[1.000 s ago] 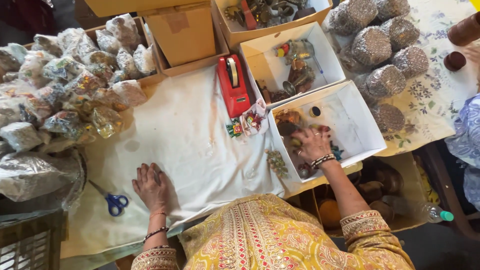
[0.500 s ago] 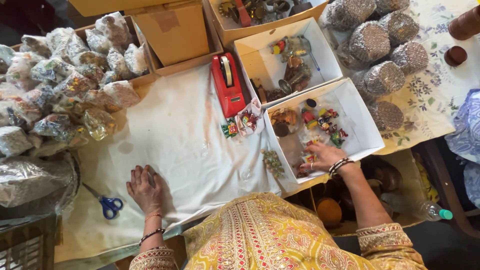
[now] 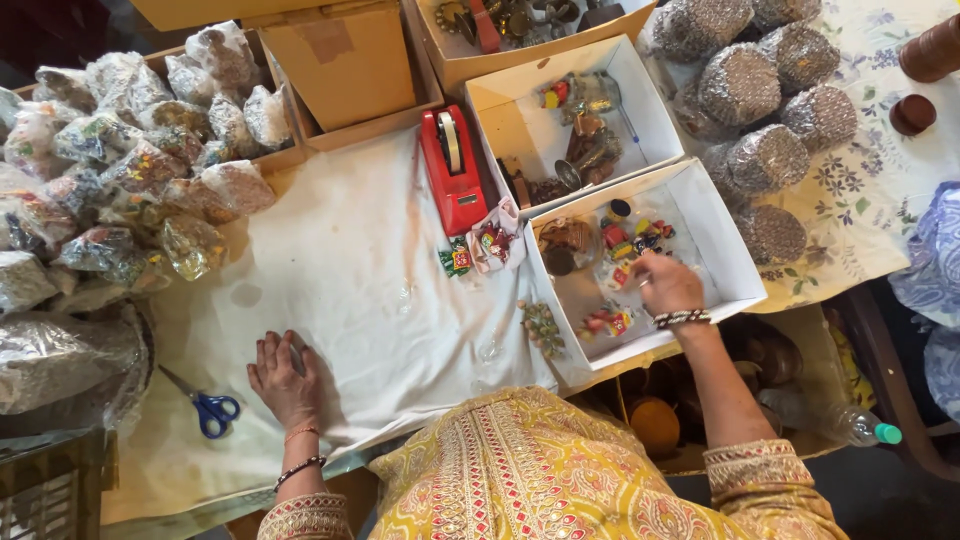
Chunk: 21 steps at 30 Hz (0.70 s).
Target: The person wraps small decorative figurines in bubble wrap at a table. They pick up a figurine, place it on a sheet of bubble wrap, fold the wrap around it, and secure it with tape. The wrapped items are then placed into a nearby box.
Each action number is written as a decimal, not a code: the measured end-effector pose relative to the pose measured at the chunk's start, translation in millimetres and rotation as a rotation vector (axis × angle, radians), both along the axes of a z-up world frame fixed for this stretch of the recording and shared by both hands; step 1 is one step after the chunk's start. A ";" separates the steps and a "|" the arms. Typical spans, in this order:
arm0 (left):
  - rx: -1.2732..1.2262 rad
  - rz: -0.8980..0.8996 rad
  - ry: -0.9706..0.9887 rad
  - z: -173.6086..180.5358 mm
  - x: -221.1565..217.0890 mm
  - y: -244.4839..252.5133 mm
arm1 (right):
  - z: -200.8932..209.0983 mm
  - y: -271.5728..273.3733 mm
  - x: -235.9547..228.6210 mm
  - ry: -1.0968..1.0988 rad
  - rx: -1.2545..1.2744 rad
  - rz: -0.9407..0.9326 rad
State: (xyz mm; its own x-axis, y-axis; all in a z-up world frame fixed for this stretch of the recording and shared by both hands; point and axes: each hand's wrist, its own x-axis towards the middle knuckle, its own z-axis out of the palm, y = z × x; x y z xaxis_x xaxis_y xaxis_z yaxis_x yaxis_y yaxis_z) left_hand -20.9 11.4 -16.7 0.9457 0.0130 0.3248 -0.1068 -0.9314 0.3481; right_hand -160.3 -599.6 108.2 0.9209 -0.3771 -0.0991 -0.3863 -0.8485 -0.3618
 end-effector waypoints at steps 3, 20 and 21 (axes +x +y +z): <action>0.009 0.010 -0.003 -0.4 -0.5 -0.5 | 10.5 -11.5 12.2 -0.060 -0.091 -0.127; 0.021 0.023 -0.002 1.7 0.1 -2.5 | 20.1 -63.8 23.4 -0.194 0.570 -0.477; 0.025 0.023 0.000 0.8 0.3 -2.4 | 21.9 -74.6 16.7 -0.383 0.930 -0.536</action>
